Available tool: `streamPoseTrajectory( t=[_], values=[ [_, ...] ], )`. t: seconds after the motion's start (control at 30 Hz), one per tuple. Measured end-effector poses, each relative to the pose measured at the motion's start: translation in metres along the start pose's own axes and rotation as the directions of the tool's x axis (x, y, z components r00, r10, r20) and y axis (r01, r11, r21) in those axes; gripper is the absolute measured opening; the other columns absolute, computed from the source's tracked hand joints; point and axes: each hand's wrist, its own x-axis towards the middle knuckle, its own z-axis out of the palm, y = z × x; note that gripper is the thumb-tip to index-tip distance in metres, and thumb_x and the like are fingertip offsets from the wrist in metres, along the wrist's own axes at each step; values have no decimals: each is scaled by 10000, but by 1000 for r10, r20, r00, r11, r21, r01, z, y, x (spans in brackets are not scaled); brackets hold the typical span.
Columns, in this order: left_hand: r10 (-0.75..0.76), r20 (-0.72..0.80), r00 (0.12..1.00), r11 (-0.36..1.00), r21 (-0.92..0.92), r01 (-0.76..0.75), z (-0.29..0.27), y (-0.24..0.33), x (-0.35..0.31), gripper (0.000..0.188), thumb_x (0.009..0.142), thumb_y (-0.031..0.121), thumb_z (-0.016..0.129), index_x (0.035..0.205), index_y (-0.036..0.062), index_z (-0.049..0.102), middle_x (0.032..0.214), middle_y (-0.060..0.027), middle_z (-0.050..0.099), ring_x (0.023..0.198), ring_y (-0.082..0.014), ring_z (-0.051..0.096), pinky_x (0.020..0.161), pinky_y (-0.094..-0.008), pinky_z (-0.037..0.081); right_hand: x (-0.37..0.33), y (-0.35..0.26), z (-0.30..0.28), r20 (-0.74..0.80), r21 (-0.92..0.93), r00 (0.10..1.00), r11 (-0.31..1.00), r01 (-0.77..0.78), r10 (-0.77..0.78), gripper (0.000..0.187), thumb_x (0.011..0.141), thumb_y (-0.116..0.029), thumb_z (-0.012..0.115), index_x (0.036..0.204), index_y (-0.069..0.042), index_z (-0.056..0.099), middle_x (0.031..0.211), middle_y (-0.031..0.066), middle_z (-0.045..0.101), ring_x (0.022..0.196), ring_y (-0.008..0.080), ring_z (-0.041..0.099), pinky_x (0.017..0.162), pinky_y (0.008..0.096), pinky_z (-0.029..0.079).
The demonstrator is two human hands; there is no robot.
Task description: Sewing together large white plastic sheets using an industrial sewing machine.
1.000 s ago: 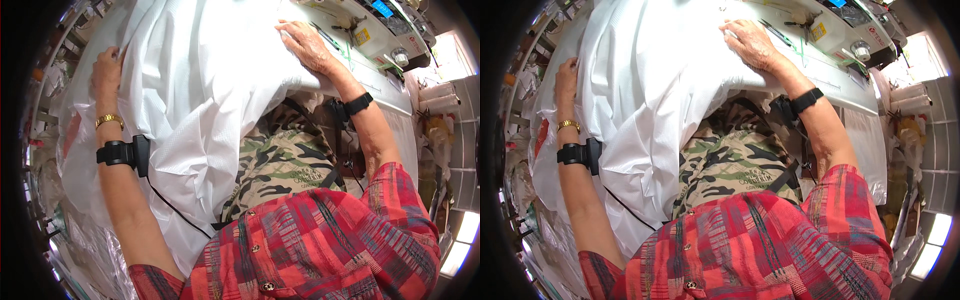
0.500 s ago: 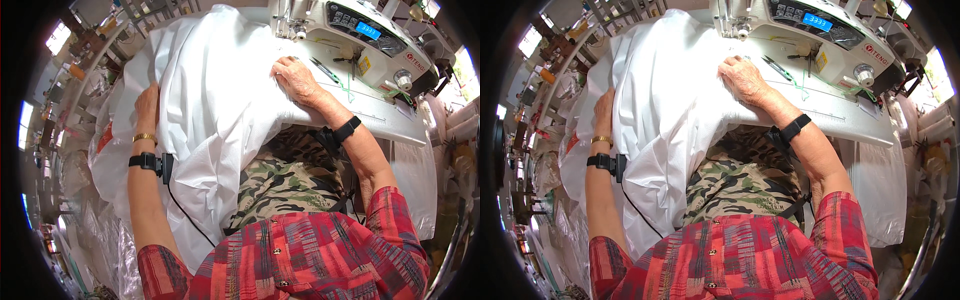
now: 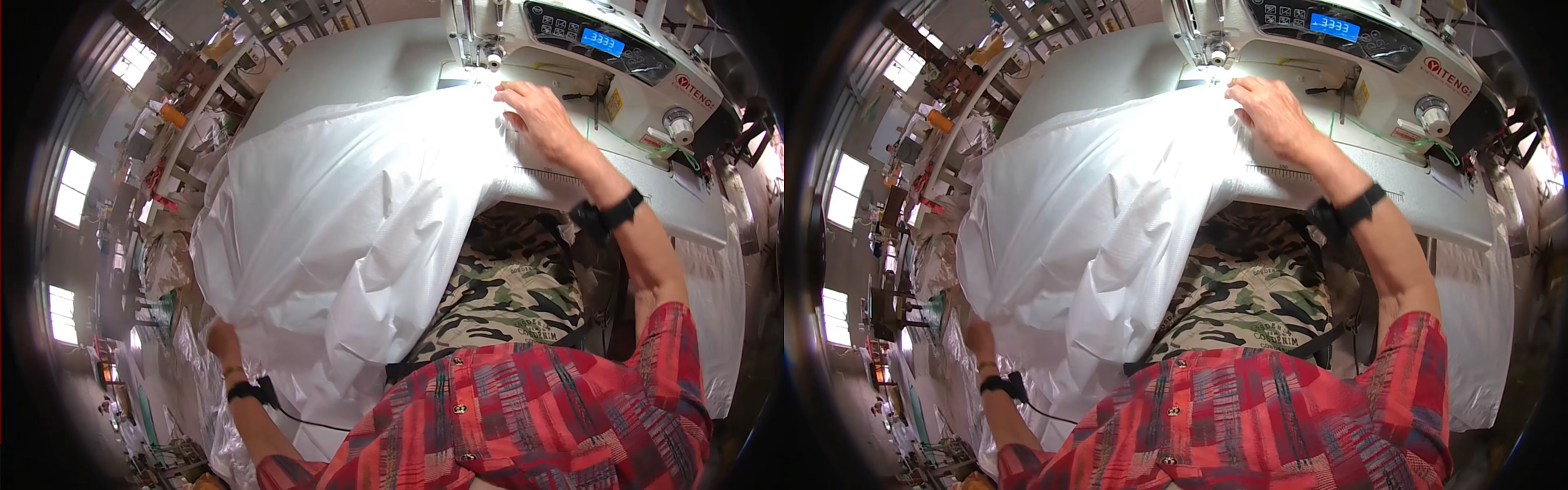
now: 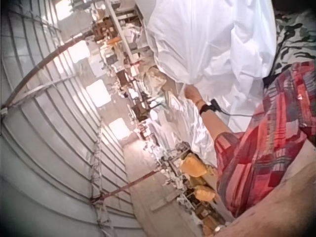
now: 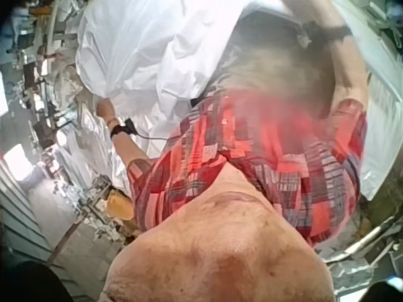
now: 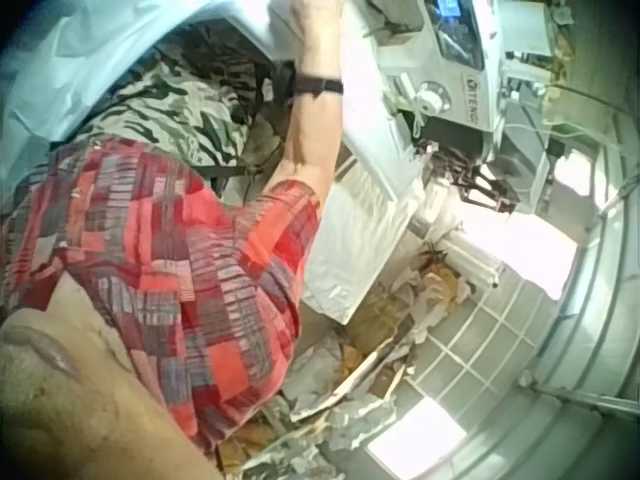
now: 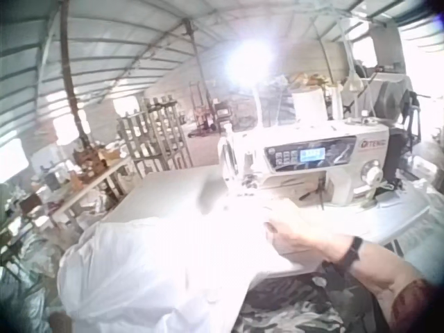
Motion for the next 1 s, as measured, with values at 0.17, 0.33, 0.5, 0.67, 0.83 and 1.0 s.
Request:
streamPoseTrajectory(
  t=[0.17, 0.33, 0.5, 0.67, 0.83, 1.0],
  values=[
    [-60, -363, 930, 995, -96, 27, -109, 44, 87, 280, 912, 252, 575, 1092, 54, 658, 980, -170, 684, 881, -366, 658, 735, -469, 515, -68, -113, -19, 378, 539, 907, 753, -378, 185, 284, 927, -329, 595, 890, -55, 664, 728, 183, 644, 700, 364, 648, 663, 432, 519],
    [173, -429, 886, 474, -753, -457, -236, 197, 23, 218, 876, 55, 632, 1089, 11, 643, 926, -86, 653, 776, -200, 616, 670, -325, 499, -111, -153, 64, 787, 615, 616, 109, -781, -26, 732, 890, -431, 665, 1382, 54, 422, 1328, 245, 544, 1209, 296, 554, 1026, 371, 438],
    [881, -420, 215, -221, -769, -600, -303, 285, -116, 369, 792, 169, 763, 1115, 34, 646, 992, -113, 683, 865, -301, 655, 747, -384, 516, -73, -213, 128, 753, 616, 632, -141, -775, -183, 543, 903, -517, 636, 1019, 13, 660, 786, 62, 636, 673, 134, 583, 621, 270, 497],
    [936, 67, 345, 162, -954, -252, -233, 305, -157, 320, 875, 161, 664, 1137, -16, 614, 1077, -200, 642, 1022, -362, 605, 892, -415, 467, 10, -275, 76, 583, 744, 812, -409, -528, 12, 430, 986, -339, 473, 943, 68, 606, 770, 128, 672, 611, 171, 667, 580, 297, 554],
    [899, 74, 432, 194, -951, -240, -44, 287, -198, 456, 883, 109, 626, 1308, 11, 495, 1370, -222, 495, 1299, -369, 441, 1052, -419, 376, 40, -262, 58, 458, 800, 889, -445, -403, 19, 422, 966, -332, 497, 853, 60, 605, 769, 117, 670, 630, 174, 652, 615, 304, 535],
    [423, 152, 893, 365, -931, -15, 35, 237, -205, 586, 890, 264, 644, 1385, 33, 434, 1465, -205, 398, 1356, -370, 377, 1057, -520, 350, -46, -222, 96, 378, 888, 850, -115, -444, -366, 430, 965, -387, 542, 797, 5, 591, 690, 2, 551, 630, 103, 502, 575, 286, 419]
  ],
)
